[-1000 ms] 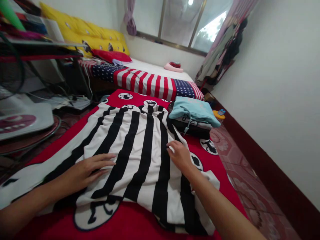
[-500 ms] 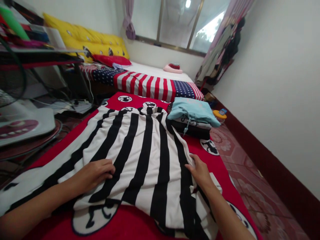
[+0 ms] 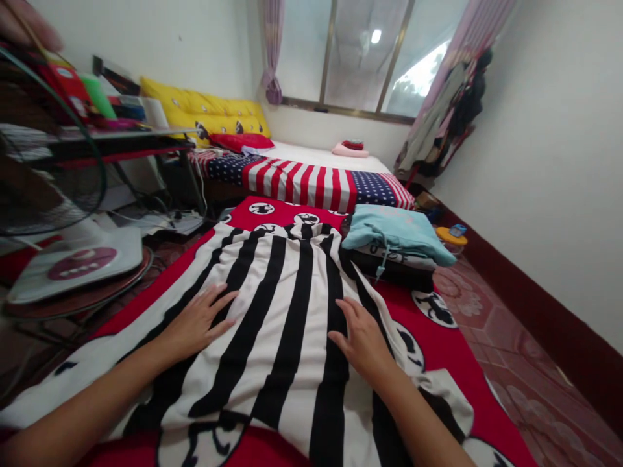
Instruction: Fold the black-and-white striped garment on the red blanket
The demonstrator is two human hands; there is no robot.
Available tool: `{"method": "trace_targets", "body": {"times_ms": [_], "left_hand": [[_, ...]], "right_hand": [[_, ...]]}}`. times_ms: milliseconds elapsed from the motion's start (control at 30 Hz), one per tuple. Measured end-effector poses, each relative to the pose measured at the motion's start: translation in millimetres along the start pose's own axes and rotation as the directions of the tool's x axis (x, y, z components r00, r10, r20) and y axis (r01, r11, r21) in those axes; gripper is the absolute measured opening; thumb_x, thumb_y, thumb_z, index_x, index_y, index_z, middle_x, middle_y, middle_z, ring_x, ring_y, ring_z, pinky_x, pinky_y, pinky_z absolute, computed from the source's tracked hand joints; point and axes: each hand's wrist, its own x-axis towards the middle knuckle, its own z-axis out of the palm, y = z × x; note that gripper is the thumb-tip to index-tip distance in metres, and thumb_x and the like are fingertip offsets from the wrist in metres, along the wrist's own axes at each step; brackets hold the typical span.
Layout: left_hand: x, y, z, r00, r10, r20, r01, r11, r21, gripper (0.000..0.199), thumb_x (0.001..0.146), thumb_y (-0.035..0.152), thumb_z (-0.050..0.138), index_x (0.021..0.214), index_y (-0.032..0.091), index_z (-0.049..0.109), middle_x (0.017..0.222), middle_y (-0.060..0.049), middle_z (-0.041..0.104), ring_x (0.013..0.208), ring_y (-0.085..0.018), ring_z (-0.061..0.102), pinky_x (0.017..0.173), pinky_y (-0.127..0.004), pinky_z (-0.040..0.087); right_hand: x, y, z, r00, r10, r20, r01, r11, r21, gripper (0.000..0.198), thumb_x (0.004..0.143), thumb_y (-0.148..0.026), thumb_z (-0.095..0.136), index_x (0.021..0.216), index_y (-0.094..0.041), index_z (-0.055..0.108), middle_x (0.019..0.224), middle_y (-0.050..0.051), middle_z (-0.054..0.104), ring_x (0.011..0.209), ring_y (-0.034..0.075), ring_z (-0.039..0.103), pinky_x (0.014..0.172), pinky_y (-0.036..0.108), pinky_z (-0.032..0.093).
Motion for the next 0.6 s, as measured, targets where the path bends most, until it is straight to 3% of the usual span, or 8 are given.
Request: {"method": "trace_targets", "body": {"times_ms": [133,267,333,367,467,533,600], "left_hand": [[-4,-25,-9,0.974,-0.204,0.1,0.176,0.956,0.234,0.049,0.089,0.035,0.045,0.137,0.027,0.05,0.148,-0.011,0.043,0.135,-0.033,0.04,0.103,-0.054,0.037],[15,-7,-42,0.951,-0.24,0.193,0.158,0.918,0.365,0.033,0.088,0.03,0.046,0.108,0.016,0.068,0.11,-0.017,0.066,0.104,-0.033,0.062,0.092,-0.051,0.043],[35,19,-48,0.98,-0.142,0.142,0.095,0.952,0.291,0.031,0.089,0.032,0.046,0.097,0.014,0.071,0.101,-0.015,0.068,0.097,-0.031,0.064,0.091,-0.047,0.044],[46,33,-45,0.995,-0.039,0.094,0.019,0.979,0.202,0.031,0.09,0.031,0.045,0.101,0.015,0.07,0.105,-0.014,0.067,0.099,-0.029,0.063,0.092,-0.044,0.044],[79,67,-19,0.959,0.28,0.041,-0.276,0.959,-0.069,0.037,0.093,0.031,0.043,0.125,0.022,0.058,0.13,-0.008,0.059,0.114,-0.02,0.058,0.099,-0.033,0.042],[98,73,4,0.948,0.311,0.062,-0.303,0.946,-0.117,0.043,0.093,0.039,0.045,0.134,0.028,0.051,0.141,-0.004,0.051,0.127,-0.02,0.049,0.107,-0.036,0.035],[111,64,24,0.98,0.194,0.042,-0.19,0.978,-0.079,0.047,0.093,0.041,0.045,0.137,0.028,0.048,0.147,-0.005,0.045,0.137,-0.025,0.038,0.112,-0.046,0.026]], "right_hand": [[-10,7,37,1.0,0.006,0.015,-0.006,0.999,0.04,0.057,0.091,-0.042,0.051,0.141,-0.018,0.042,0.15,0.013,0.039,0.14,0.027,0.034,0.114,0.05,0.03],[-16,12,50,0.997,0.073,-0.033,-0.073,0.997,0.004,0.054,0.095,-0.044,0.043,0.142,-0.018,0.043,0.151,0.013,0.038,0.142,0.027,0.03,0.114,0.053,0.027],[-14,9,49,0.996,0.079,-0.045,-0.079,0.997,-0.009,0.054,0.094,-0.044,0.045,0.141,-0.018,0.044,0.151,0.012,0.039,0.142,0.027,0.03,0.114,0.053,0.027],[-12,7,48,0.996,0.076,-0.044,-0.077,0.997,-0.01,0.054,0.094,-0.045,0.045,0.141,-0.019,0.044,0.151,0.012,0.038,0.142,0.027,0.03,0.114,0.053,0.027],[-11,5,44,0.997,0.065,-0.03,-0.065,0.998,0.005,0.055,0.094,-0.045,0.045,0.142,-0.02,0.043,0.153,0.011,0.036,0.142,0.027,0.03,0.114,0.053,0.026],[-13,6,43,0.998,0.058,-0.022,-0.058,0.998,0.025,0.054,0.094,-0.045,0.045,0.143,-0.022,0.042,0.153,0.01,0.036,0.142,0.027,0.029,0.115,0.053,0.026],[-16,9,42,0.998,0.06,-0.02,-0.059,0.997,0.052,0.053,0.095,-0.044,0.044,0.143,-0.023,0.042,0.153,0.01,0.037,0.143,0.026,0.029,0.115,0.053,0.026]]}}
